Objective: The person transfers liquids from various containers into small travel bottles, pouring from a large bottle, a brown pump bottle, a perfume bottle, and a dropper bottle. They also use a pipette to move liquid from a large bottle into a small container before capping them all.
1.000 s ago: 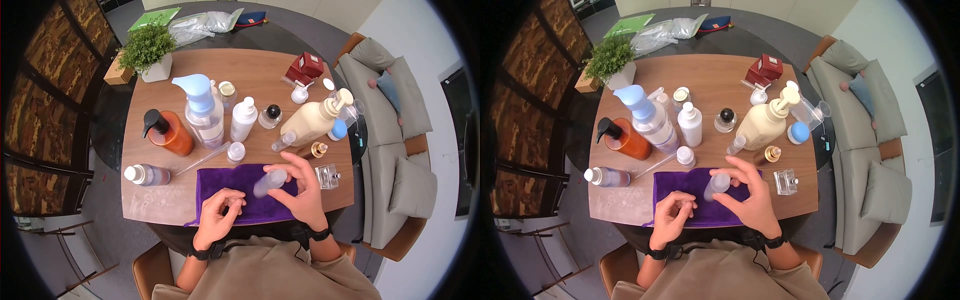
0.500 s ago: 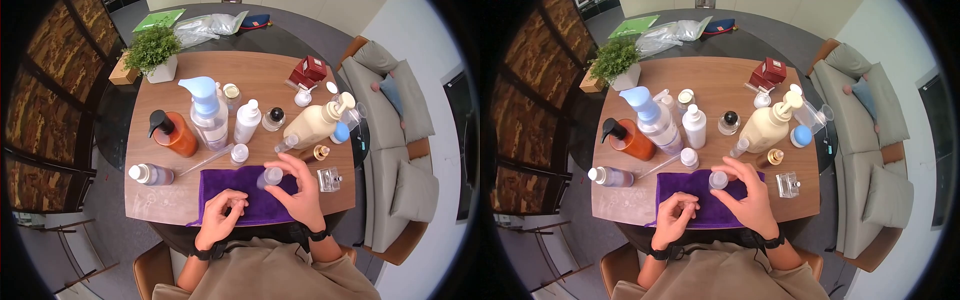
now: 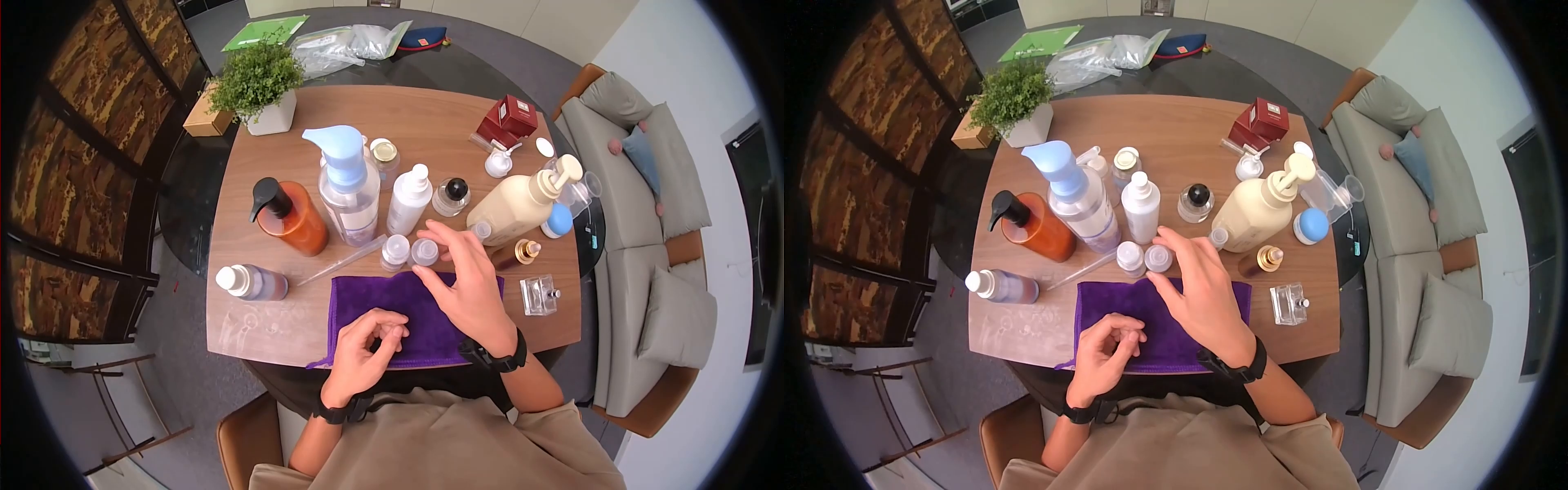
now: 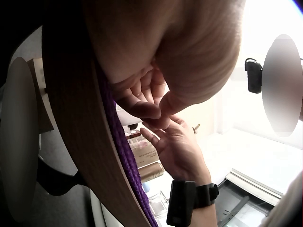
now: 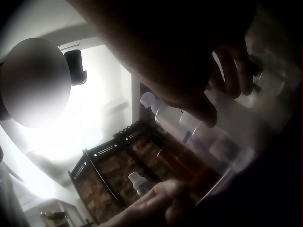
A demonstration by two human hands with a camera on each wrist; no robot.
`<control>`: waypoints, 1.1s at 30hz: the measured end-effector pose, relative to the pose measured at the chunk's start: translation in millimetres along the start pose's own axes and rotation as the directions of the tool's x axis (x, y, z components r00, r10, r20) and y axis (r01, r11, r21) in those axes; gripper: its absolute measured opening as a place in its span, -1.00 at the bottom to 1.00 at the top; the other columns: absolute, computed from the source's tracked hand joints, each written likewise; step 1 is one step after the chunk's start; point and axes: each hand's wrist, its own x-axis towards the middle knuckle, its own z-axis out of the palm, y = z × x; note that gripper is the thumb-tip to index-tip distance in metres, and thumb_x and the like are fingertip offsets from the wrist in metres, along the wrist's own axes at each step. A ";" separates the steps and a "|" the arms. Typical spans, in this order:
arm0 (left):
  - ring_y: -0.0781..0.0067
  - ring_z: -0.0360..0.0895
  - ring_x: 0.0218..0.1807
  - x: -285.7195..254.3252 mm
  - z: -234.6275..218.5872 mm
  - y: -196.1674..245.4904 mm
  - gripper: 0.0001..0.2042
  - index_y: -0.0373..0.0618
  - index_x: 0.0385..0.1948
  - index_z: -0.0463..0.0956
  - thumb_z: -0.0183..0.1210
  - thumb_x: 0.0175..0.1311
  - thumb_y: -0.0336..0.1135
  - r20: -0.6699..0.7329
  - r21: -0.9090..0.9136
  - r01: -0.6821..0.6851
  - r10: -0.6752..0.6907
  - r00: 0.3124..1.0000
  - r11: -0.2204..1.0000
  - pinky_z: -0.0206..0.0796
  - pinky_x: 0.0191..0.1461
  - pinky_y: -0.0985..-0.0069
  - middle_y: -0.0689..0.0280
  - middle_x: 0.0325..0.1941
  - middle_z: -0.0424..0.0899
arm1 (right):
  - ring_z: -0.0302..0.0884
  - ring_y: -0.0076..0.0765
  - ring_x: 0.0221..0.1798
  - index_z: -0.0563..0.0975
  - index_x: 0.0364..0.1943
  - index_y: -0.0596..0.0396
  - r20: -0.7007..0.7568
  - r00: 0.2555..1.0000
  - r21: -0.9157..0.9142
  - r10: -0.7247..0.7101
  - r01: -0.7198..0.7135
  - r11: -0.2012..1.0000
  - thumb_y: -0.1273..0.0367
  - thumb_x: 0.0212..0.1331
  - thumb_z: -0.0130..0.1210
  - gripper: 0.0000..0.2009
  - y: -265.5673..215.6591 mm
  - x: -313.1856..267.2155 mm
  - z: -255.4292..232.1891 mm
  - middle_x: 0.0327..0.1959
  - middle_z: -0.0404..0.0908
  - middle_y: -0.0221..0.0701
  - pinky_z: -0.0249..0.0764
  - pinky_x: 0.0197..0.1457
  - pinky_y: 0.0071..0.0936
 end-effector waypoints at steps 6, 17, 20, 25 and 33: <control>0.54 0.67 -0.23 0.2 -0.1 0.9 -0.86 -0.34 0.09 0.69 0.22 0.64 -0.55 0.005 0.001 0.005 -0.005 1.000 1.000 0.54 -0.13 0.54 0.21 -0.12 0.77 | 0.68 0.04 0.17 0.45 0.49 0.20 0.040 0.998 -0.028 0.038 -0.037 0.999 0.49 0.25 0.51 -0.29 0.4 -3.4 1.6 0.24 0.76 -0.15 0.63 0.28 -0.07; 0.54 0.67 -0.25 1.0 -0.4 0.3 -0.86 -0.33 0.08 0.68 0.22 0.63 -0.57 0.007 -0.002 -0.005 0.005 1.000 1.000 0.53 -0.15 0.56 0.20 -0.13 0.77 | 0.84 -0.18 -0.14 0.75 0.13 0.11 -0.163 0.987 -0.352 -0.014 -0.045 0.935 0.54 0.33 0.43 -0.70 -12.6 2.1 -53.9 0.20 0.78 -0.28 0.74 -0.11 -0.25; 0.55 0.67 -0.25 0.8 0.6 0.3 -0.86 -0.33 0.08 0.68 0.22 0.63 -0.57 0.000 0.001 -0.007 0.007 1.000 1.000 0.52 -0.16 0.56 0.20 -0.13 0.77 | 0.83 -0.12 -0.14 0.73 0.16 0.12 -0.116 0.991 -0.476 -0.070 0.006 0.880 0.53 0.35 0.41 -0.68 -8.5 -1.3 -49.8 0.20 0.76 -0.28 0.73 -0.11 -0.24; 0.55 0.67 -0.26 1.0 0.4 -0.9 -0.86 -0.32 0.07 0.69 0.22 0.63 -0.57 -0.003 0.006 -0.024 0.024 1.000 1.000 0.52 -0.16 0.56 0.21 -0.14 0.77 | 0.79 -0.06 -0.18 0.70 0.19 0.13 -0.119 0.993 -0.420 0.003 -0.053 0.906 0.53 0.36 0.39 -0.67 0.1 -7.8 -45.8 0.11 0.70 -0.29 0.70 -0.13 -0.20; 0.53 0.68 -0.20 0.5 -0.3 -7.3 -0.83 -0.33 0.11 0.68 0.25 0.60 -0.56 0.002 0.028 -0.041 0.041 0.999 0.999 0.54 -0.11 0.55 0.20 -0.09 0.77 | 0.68 -0.22 -0.36 0.73 -0.02 0.17 -0.127 0.990 -0.191 0.065 -0.089 0.977 0.43 0.26 0.55 -0.73 -10.5 -15.0 -65.2 -0.16 0.65 -0.27 0.58 -0.32 -0.28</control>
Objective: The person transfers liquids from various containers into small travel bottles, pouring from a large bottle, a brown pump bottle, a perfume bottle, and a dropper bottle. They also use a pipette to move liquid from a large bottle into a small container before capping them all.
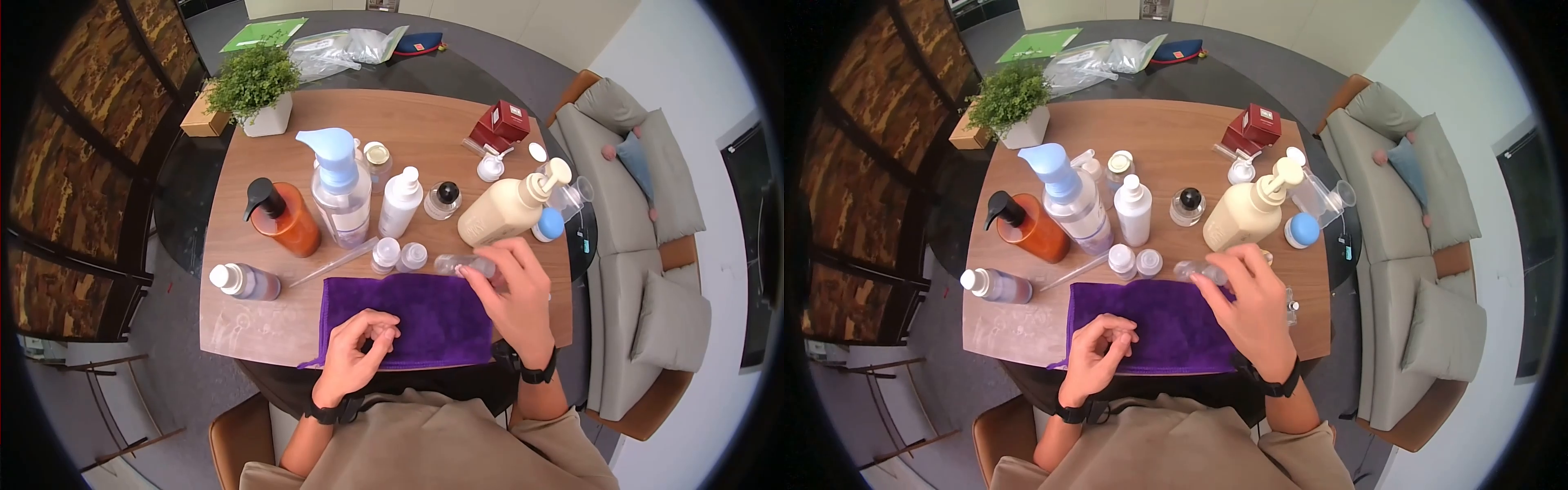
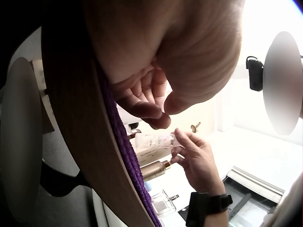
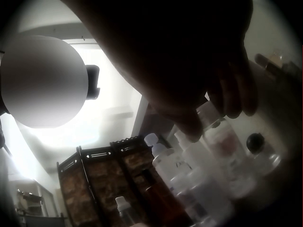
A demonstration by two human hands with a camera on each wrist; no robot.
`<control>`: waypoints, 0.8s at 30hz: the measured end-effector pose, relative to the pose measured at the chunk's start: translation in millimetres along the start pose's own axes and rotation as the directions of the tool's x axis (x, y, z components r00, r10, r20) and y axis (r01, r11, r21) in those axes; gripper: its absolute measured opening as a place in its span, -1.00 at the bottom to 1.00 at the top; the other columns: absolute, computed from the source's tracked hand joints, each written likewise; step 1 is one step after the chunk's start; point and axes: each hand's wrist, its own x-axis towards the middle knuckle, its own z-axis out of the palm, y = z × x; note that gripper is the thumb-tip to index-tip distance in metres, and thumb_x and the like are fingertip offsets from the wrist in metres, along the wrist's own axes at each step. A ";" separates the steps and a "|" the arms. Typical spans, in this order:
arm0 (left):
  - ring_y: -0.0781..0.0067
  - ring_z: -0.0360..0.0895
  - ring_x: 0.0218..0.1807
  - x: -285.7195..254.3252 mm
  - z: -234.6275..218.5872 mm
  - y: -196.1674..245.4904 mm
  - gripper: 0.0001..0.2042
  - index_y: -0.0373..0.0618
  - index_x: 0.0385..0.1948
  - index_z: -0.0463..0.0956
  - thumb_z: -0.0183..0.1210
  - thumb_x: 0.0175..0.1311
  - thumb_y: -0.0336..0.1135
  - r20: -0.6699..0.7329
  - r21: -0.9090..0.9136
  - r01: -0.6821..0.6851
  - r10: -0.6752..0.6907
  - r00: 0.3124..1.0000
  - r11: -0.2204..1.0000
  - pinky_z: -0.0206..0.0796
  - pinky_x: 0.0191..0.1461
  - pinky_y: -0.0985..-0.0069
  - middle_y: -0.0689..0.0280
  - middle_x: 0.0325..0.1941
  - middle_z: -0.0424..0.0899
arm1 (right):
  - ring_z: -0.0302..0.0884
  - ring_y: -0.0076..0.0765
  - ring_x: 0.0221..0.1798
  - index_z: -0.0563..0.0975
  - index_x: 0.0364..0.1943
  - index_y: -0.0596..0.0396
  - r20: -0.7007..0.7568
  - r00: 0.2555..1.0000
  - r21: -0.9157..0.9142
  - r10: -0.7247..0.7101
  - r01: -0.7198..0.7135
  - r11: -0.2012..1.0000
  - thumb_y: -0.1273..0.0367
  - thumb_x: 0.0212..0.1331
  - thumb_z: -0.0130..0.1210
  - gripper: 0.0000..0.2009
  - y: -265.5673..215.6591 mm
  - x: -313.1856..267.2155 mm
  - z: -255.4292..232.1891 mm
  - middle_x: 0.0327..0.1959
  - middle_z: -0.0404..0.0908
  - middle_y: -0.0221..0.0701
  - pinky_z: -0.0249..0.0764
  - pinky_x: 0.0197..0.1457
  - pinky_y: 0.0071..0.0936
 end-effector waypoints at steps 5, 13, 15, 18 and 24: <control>0.25 0.71 0.04 7.6 7.8 20.2 -0.38 -0.23 0.29 0.59 0.67 0.20 -0.35 0.087 0.192 -0.233 0.220 0.972 0.953 0.58 0.07 0.38 0.12 0.11 0.73 | 0.58 -0.29 -0.50 0.69 -0.20 0.14 0.146 0.989 0.041 -0.018 0.012 0.999 0.33 0.18 0.64 -0.70 -18.7 -12.7 -19.0 -0.39 0.60 -0.33 0.46 -0.44 -0.31; -0.07 0.64 0.26 14.5 21.3 51.3 -0.21 -0.23 0.37 0.45 0.72 0.14 -0.21 0.051 0.399 -0.255 0.257 0.965 0.881 0.59 0.21 0.15 0.02 0.30 0.61 | 0.51 -0.28 -0.53 0.63 -0.33 0.06 0.225 0.935 0.027 -0.275 0.277 0.961 0.18 0.14 0.65 -0.63 -35.1 -28.9 -11.5 -0.48 0.51 -0.41 0.41 -0.48 -0.28; -0.08 0.67 0.17 12.8 20.7 56.3 -0.38 -0.26 0.25 0.54 0.65 0.24 -0.24 0.097 0.368 -0.284 0.267 0.959 0.885 0.58 0.14 0.17 0.05 0.19 0.67 | 0.49 -0.30 -0.55 0.59 -0.39 0.06 0.222 0.929 0.049 -0.296 0.292 0.955 0.21 0.19 0.62 -0.64 -37.7 -29.3 -5.3 -0.54 0.45 -0.42 0.39 -0.50 -0.29; -0.02 0.68 -0.10 4.0 23.3 47.1 -0.62 -0.27 0.15 0.63 0.48 0.47 -0.26 0.314 0.228 -0.287 0.208 0.926 0.930 0.56 0.02 0.18 0.12 -0.04 0.72 | 0.43 -0.29 -0.60 0.48 -0.47 0.04 0.216 0.910 0.069 -0.353 0.347 0.935 0.31 0.25 0.55 -0.63 -35.0 -32.8 2.4 -0.63 0.33 -0.44 0.36 -0.52 -0.30; 0.08 0.65 -0.16 1.2 15.7 49.7 -0.62 -0.24 0.21 0.62 0.47 0.50 -0.27 0.405 0.030 -0.037 0.022 0.914 0.999 0.51 -0.03 0.23 0.13 -0.10 0.72 | 0.52 -0.26 -0.47 0.58 -0.37 0.07 0.286 0.865 0.156 -0.413 0.383 0.910 0.32 0.21 0.56 -0.71 -25.8 -35.4 -2.0 -0.51 0.42 -0.40 0.45 -0.42 -0.31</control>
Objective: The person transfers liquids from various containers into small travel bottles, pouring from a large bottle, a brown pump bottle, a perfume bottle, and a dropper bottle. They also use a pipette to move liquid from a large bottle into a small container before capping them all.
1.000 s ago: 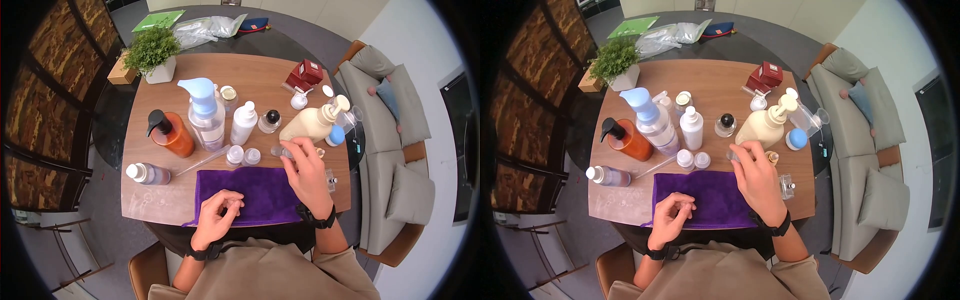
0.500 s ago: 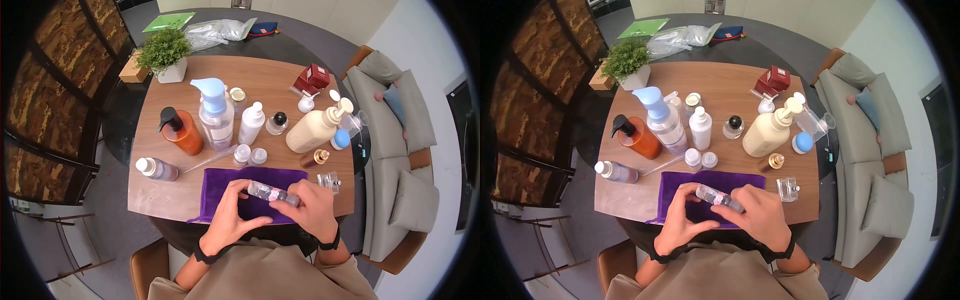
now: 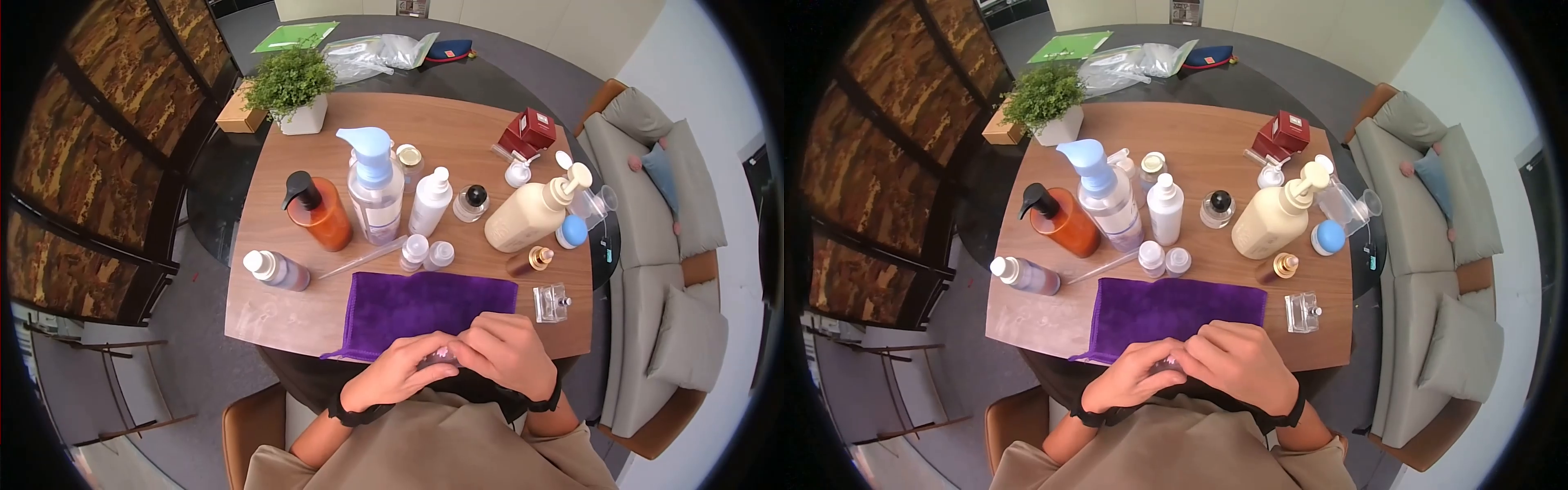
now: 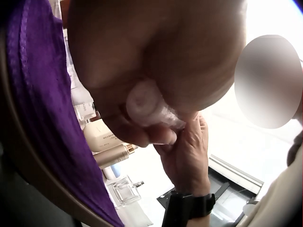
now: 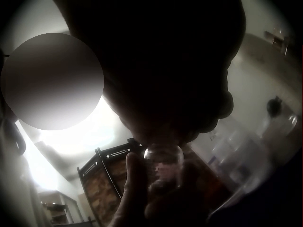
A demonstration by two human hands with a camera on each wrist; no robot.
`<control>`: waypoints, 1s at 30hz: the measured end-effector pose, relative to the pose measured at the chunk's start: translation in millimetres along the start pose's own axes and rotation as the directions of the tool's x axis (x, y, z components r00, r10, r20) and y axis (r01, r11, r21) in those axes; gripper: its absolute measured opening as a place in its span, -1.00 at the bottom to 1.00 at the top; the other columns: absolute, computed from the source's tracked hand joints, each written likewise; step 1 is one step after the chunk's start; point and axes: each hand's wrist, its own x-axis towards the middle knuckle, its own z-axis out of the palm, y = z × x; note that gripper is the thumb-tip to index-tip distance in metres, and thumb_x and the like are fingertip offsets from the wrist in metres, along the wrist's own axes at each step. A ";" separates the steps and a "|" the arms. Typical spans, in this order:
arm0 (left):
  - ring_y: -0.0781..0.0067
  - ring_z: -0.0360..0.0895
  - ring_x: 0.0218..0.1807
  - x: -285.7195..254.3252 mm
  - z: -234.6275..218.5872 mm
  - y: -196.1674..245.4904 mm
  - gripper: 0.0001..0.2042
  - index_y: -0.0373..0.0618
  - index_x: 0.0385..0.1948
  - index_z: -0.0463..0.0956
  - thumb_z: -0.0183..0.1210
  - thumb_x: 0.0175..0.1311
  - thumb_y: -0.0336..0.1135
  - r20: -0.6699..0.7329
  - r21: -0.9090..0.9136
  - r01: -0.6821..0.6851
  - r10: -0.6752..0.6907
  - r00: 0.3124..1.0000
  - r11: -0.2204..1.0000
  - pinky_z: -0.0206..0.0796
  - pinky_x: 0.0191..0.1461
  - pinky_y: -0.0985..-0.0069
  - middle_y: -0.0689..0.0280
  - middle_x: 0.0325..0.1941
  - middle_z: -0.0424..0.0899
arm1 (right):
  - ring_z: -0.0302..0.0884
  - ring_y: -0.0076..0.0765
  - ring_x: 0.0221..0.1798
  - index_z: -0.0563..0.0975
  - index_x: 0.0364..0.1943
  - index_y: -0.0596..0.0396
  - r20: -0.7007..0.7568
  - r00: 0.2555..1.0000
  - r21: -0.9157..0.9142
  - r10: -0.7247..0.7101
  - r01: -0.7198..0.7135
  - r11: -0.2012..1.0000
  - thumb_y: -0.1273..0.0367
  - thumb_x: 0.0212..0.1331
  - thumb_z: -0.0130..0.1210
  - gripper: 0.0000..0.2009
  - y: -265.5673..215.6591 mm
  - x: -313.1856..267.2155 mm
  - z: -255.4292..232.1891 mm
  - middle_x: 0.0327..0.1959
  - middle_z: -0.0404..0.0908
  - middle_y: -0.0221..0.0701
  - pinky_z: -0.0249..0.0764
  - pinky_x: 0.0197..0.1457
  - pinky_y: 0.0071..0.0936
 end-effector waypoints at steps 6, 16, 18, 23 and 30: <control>0.18 0.59 -0.18 -1.0 -5.6 -8.2 -0.63 -0.23 0.14 0.62 0.50 0.49 -0.24 -0.106 0.057 0.059 -0.053 0.993 0.997 0.49 -0.03 0.29 0.17 -0.16 0.68 | 0.65 -0.11 -0.18 0.71 0.06 0.14 0.003 0.993 0.130 0.122 -0.121 0.984 0.28 0.22 0.55 -0.61 -18.3 27.6 -21.3 -0.21 0.64 -0.28 0.60 -0.17 -0.22; 0.29 0.65 -0.24 -2.4 -8.9 -5.1 -0.66 -0.23 0.06 0.68 0.55 0.42 -0.28 -0.221 0.157 0.143 -0.107 0.969 0.977 0.52 -0.12 0.33 0.20 -0.20 0.72 | 0.66 0.04 0.08 0.71 0.10 0.21 0.080 0.990 0.119 0.114 -0.123 0.985 0.36 0.34 0.44 -0.68 -12.6 22.6 -13.6 0.12 0.71 -0.21 0.66 0.13 -0.13; 0.29 0.65 -0.25 -1.1 -9.2 -6.4 -0.67 -0.23 0.06 0.68 0.54 0.42 -0.28 -0.207 0.172 0.113 -0.076 0.975 0.979 0.52 -0.12 0.33 0.19 -0.20 0.73 | 0.66 0.02 0.08 0.72 0.09 0.20 -0.018 0.974 0.095 0.227 -0.225 0.970 0.34 0.36 0.45 -0.69 -19.6 24.7 -10.0 0.13 0.71 -0.23 0.65 0.14 -0.15; 0.27 0.68 -0.23 0.2 -7.6 -6.5 -0.68 -0.22 0.07 0.69 0.54 0.42 -0.30 -0.182 0.155 0.118 -0.089 0.979 0.981 0.53 -0.11 0.34 0.20 -0.17 0.75 | 0.67 -0.10 -0.01 0.73 -0.03 0.13 0.289 0.907 0.187 0.306 -0.367 0.911 0.39 0.34 0.46 -0.79 1.1 3.9 -11.4 0.05 0.71 -0.30 0.66 0.03 -0.20; 0.33 0.78 -0.08 -5.2 -7.8 -14.1 -0.72 -0.21 0.08 0.67 0.50 0.44 -0.40 -0.259 0.172 0.103 -0.056 0.964 0.980 0.59 0.03 0.36 0.17 -0.02 0.82 | 0.72 -0.14 0.00 0.77 0.01 0.12 0.007 0.975 0.208 0.224 -0.221 0.953 0.50 0.27 0.48 -0.75 8.2 2.9 -21.7 0.00 0.77 -0.32 0.65 0.11 -0.24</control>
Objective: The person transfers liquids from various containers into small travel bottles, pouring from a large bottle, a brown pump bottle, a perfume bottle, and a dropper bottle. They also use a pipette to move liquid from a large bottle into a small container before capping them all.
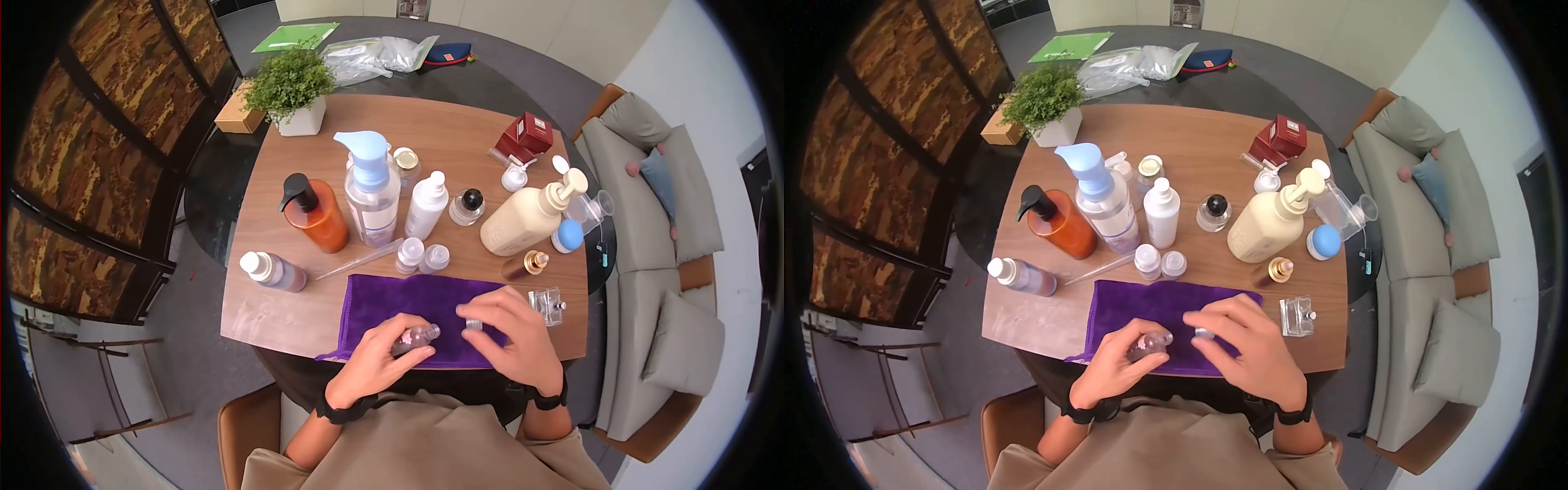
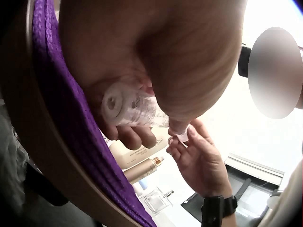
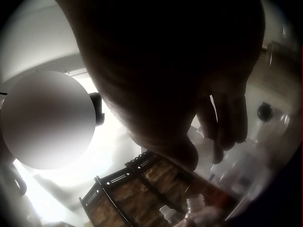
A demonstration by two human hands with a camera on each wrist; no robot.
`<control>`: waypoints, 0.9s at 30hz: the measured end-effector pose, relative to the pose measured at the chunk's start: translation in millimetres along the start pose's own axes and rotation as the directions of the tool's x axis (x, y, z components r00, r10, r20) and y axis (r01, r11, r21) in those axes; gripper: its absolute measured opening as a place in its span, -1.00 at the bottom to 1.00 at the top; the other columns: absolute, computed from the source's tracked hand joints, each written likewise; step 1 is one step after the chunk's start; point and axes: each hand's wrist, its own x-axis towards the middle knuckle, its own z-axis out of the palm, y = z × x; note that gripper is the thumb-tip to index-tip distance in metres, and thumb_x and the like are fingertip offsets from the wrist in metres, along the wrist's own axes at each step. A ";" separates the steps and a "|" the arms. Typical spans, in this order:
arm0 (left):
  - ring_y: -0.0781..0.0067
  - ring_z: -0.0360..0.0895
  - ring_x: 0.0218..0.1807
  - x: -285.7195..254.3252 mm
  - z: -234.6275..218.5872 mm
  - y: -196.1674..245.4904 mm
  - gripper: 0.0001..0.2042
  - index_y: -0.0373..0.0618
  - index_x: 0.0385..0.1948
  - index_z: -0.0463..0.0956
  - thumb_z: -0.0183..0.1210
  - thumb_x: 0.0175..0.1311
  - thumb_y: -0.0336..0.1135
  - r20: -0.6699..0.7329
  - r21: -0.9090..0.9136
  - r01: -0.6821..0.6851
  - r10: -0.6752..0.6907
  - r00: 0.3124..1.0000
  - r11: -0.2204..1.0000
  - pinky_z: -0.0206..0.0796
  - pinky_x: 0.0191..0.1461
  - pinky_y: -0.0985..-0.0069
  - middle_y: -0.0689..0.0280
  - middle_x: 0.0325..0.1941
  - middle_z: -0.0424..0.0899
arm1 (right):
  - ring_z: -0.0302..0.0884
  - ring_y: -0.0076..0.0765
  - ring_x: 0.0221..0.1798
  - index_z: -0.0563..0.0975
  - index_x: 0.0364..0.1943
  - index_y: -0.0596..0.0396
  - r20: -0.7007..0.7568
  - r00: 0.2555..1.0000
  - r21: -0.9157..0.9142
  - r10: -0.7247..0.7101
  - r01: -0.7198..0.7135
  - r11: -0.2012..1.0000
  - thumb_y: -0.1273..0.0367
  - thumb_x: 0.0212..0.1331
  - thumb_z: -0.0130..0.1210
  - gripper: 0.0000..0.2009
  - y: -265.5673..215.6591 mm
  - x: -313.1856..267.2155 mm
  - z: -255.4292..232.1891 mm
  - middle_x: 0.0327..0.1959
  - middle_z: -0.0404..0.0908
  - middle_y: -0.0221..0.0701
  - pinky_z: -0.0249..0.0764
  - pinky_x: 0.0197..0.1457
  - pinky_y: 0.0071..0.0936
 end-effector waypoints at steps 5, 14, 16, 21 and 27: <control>0.17 0.69 0.41 5.7 -3.6 -1.9 -0.69 -0.22 0.17 0.53 0.40 0.50 -0.50 -0.018 -0.090 -0.133 0.132 0.991 0.987 0.47 0.50 0.25 0.07 0.25 0.78 | 0.78 -0.10 0.07 0.73 -0.04 0.15 -0.023 0.994 0.098 0.109 -0.107 0.989 0.51 0.27 0.48 -0.78 28.8 -9.1 15.5 0.08 0.79 -0.26 0.66 0.12 -0.23; 0.07 0.56 0.60 12.4 8.2 -14.8 -0.65 -0.23 0.19 0.50 0.39 0.47 -0.60 -0.018 -0.190 -0.089 0.087 0.996 0.978 0.38 0.66 0.17 0.05 0.40 0.71 | 0.77 -0.07 0.12 0.66 -0.20 0.16 0.004 0.983 0.060 0.185 -0.185 0.981 0.54 0.25 0.47 -0.83 49.8 -21.5 41.9 0.11 0.81 -0.27 0.65 0.22 -0.22; 0.06 0.55 0.61 13.8 8.1 -12.4 -0.61 -0.23 0.22 0.50 0.42 0.44 -0.59 -0.026 -0.154 -0.092 0.089 0.996 0.984 0.38 0.66 0.17 0.06 0.41 0.70 | 0.76 -0.07 0.12 0.66 -0.20 0.16 0.015 0.988 -0.006 0.151 -0.151 0.989 0.53 0.25 0.47 -0.83 50.6 -23.2 40.6 0.11 0.82 -0.29 0.64 0.24 -0.20; 0.03 0.45 0.68 11.9 4.1 0.1 -0.46 -0.21 0.30 0.50 0.55 0.33 -0.47 -0.053 -0.005 -0.093 0.092 0.994 0.996 0.32 0.71 0.09 0.08 0.52 0.62 | 0.68 -0.02 0.23 0.68 -0.16 0.16 0.044 0.988 -0.038 0.151 -0.149 0.988 0.52 0.26 0.45 -0.84 49.1 -26.0 39.1 0.25 0.72 -0.26 0.62 0.27 -0.15; 0.14 0.57 0.23 -21.7 -22.1 -5.8 -0.50 -0.20 0.11 0.50 0.56 0.19 -0.44 -0.397 0.005 -0.353 0.326 0.858 0.936 0.41 0.39 0.23 0.09 0.16 0.57 | 0.68 -0.09 0.28 0.72 -0.09 0.17 -0.048 0.985 0.028 0.166 -0.165 0.986 0.54 0.18 0.53 -0.75 36.6 -24.8 33.2 0.45 0.58 -0.19 0.65 0.23 -0.17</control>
